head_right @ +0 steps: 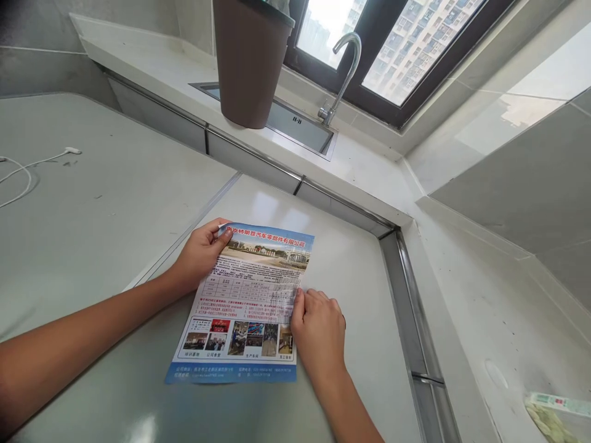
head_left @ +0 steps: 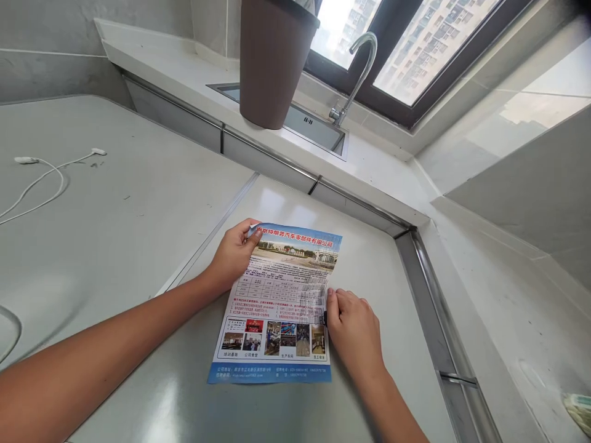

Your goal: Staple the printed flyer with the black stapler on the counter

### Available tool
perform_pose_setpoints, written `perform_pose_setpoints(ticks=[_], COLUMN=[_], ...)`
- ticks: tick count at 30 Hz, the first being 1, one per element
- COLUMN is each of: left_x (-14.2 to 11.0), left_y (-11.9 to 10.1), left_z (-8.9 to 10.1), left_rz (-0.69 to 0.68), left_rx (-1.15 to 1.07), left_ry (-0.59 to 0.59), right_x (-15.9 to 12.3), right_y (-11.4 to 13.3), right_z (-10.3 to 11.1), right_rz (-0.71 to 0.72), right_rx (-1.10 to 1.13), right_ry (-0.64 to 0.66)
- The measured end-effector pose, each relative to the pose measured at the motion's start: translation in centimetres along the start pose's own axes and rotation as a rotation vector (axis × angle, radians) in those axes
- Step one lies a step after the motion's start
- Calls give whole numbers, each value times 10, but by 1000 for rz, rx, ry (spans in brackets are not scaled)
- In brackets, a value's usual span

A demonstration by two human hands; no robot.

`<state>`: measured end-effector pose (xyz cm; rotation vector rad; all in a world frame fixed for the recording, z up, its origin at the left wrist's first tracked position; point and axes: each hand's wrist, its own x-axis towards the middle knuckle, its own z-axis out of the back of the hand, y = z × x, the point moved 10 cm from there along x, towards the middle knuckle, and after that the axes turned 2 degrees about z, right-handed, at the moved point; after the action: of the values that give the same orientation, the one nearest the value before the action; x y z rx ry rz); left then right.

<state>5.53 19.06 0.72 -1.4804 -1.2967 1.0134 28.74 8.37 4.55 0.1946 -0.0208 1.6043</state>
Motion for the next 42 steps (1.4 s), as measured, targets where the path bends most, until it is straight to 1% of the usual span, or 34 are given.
perform_pose_setpoints(ticks=[5, 11, 23, 28, 33, 39, 42], left_x=[0, 0, 0, 0, 0, 0, 0], left_y=[2, 2, 1, 1, 1, 0, 0], left_z=[1, 1, 1, 1, 2, 3, 3], left_rz=[6, 10, 1, -2, -11, -7, -8], left_rx=[-21, -27, -11, -11, 5, 16, 37], left_ry=[-9, -6, 1, -7, -15, -30, -28], right_x=[0, 0, 0, 1, 1, -1, -1], right_y=[2, 2, -3, 5, 17, 28, 32], right_z=[1, 3, 1, 3, -3, -7, -10], right_rz=[1, 1, -63, -7, 82, 115, 118], right_rx=[-50, -57, -69, -104, -164, -300, -327], right_ry=[-19, -40, -19, -34, -23, -50, -37])
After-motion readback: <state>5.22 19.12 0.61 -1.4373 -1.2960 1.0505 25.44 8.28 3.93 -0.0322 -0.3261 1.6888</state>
